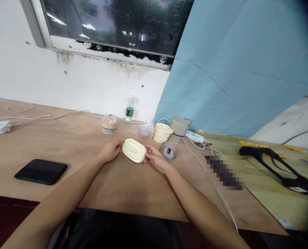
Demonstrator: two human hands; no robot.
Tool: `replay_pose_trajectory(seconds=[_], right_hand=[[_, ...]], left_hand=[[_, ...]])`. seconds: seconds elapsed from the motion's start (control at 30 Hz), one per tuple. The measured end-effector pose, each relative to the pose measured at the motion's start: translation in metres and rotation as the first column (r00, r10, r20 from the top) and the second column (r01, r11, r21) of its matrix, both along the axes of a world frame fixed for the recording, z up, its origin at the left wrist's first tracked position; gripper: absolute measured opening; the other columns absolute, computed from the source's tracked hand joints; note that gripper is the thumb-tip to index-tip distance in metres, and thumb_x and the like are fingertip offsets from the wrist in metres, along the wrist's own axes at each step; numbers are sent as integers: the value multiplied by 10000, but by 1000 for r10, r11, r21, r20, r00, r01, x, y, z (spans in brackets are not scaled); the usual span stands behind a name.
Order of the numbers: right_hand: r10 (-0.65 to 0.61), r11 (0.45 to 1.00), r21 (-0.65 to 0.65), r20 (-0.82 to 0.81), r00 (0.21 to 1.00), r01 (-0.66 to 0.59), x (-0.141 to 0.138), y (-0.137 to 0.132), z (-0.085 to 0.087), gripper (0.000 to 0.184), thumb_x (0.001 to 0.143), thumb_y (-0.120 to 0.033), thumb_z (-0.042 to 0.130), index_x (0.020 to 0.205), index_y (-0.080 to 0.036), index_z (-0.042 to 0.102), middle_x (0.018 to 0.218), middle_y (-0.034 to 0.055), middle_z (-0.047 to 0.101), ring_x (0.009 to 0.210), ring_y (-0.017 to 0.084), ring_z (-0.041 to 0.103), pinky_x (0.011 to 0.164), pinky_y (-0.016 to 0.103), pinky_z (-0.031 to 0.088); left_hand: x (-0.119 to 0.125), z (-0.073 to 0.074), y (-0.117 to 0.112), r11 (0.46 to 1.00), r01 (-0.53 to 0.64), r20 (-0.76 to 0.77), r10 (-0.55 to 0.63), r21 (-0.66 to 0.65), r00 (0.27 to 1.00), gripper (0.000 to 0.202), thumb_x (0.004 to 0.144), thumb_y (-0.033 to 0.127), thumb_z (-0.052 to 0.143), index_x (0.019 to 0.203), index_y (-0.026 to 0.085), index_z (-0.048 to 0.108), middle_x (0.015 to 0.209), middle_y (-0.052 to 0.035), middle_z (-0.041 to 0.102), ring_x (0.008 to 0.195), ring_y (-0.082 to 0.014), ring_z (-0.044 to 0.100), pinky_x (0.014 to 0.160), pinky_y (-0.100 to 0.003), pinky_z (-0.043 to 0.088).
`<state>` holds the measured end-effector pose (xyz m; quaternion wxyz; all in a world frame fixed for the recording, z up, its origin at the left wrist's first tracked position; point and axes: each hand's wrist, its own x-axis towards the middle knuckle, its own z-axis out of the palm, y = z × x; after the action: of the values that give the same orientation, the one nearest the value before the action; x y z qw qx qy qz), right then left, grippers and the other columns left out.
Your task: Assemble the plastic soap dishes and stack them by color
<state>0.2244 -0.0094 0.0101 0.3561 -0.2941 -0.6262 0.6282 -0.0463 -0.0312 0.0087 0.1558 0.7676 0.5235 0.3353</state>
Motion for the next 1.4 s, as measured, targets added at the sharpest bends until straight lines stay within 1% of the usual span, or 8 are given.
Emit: replay_pose_trajectory(seconds=[0.13, 0.23, 0.4, 0.53, 0.63, 0.87, 1.17, 1.4], right_hand=[[-235, 943, 309, 351, 906, 125, 20, 6, 7, 488, 807, -347, 561, 1276, -225, 510, 659, -31, 601, 510, 122, 521, 551, 266, 434], [-525, 732, 669, 438, 729, 125, 27, 4, 17, 338, 854, -348, 500, 1129, -225, 651, 682, 7, 649, 597, 145, 556, 608, 272, 421], [-745, 525, 845, 399, 535, 101, 42, 12, 27, 325, 870, -361, 486, 1089, -210, 673, 800, 55, 701, 723, 185, 614, 688, 286, 432], [-807, 496, 866, 431, 404, 68, 63, 28, 26, 330, 832, -385, 551, 1057, -176, 675, 789, 75, 694, 748, 207, 616, 704, 295, 427], [-784, 561, 826, 508, 357, 54, 73, 34, 23, 379, 807, -439, 588, 1055, -164, 671, 763, 74, 688, 713, 201, 609, 658, 279, 408], [-609, 687, 713, 668, 427, -137, 60, 21, 22, 409, 762, -216, 558, 1163, -202, 638, 747, 24, 686, 663, 162, 586, 594, 241, 372], [-589, 499, 861, 251, 768, 101, 32, -14, 34, 257, 844, -224, 527, 1053, -228, 676, 931, 37, 709, 761, 162, 629, 730, 281, 482], [-274, 430, 899, 222, 936, -87, 6, -32, 24, 301, 916, -217, 454, 1164, -269, 615, 941, 58, 650, 865, 177, 596, 806, 346, 491]], left_hand=[[1, 2, -2, 999, -25, -83, 28, 32, 996, 370, 878, 322, 455, 1197, 195, 592, 1074, -84, 665, 944, -224, 622, 852, -354, 488], [5, 2, -2, 994, 58, -163, -43, 90, 986, 389, 883, 388, 473, 1191, 190, 606, 1177, -106, 603, 1048, -235, 578, 943, -373, 450], [8, 0, -1, 985, 152, -216, -132, 80, 967, 442, 875, 484, 486, 1173, 191, 627, 1245, -118, 555, 1138, -251, 537, 1002, -387, 415], [9, 2, -3, 990, 136, -200, -126, 40, 972, 467, 833, 566, 512, 1045, 181, 670, 1289, -131, 529, 1153, -266, 536, 995, -383, 425], [10, 6, -5, 994, 111, -183, -106, 18, 977, 433, 829, 574, 510, 876, 177, 677, 1318, -133, 514, 1129, -266, 555, 949, -374, 452], [12, 12, -7, 989, 143, -165, -137, 23, 977, 355, 839, 517, 530, 862, 188, 660, 1051, -93, 648, 941, -218, 612, 845, -337, 473], [14, 11, -9, 995, 95, -123, -90, 36, 988, 433, 869, 509, 487, 1149, 196, 593, 1106, -89, 628, 1006, -236, 589, 902, -370, 457], [16, 10, -12, 986, 19, 7, -21, 164, 1000, 777, 821, 431, 580, 1455, 161, 222, 1327, -149, 512, 1188, -267, 510, 994, -420, 410]])
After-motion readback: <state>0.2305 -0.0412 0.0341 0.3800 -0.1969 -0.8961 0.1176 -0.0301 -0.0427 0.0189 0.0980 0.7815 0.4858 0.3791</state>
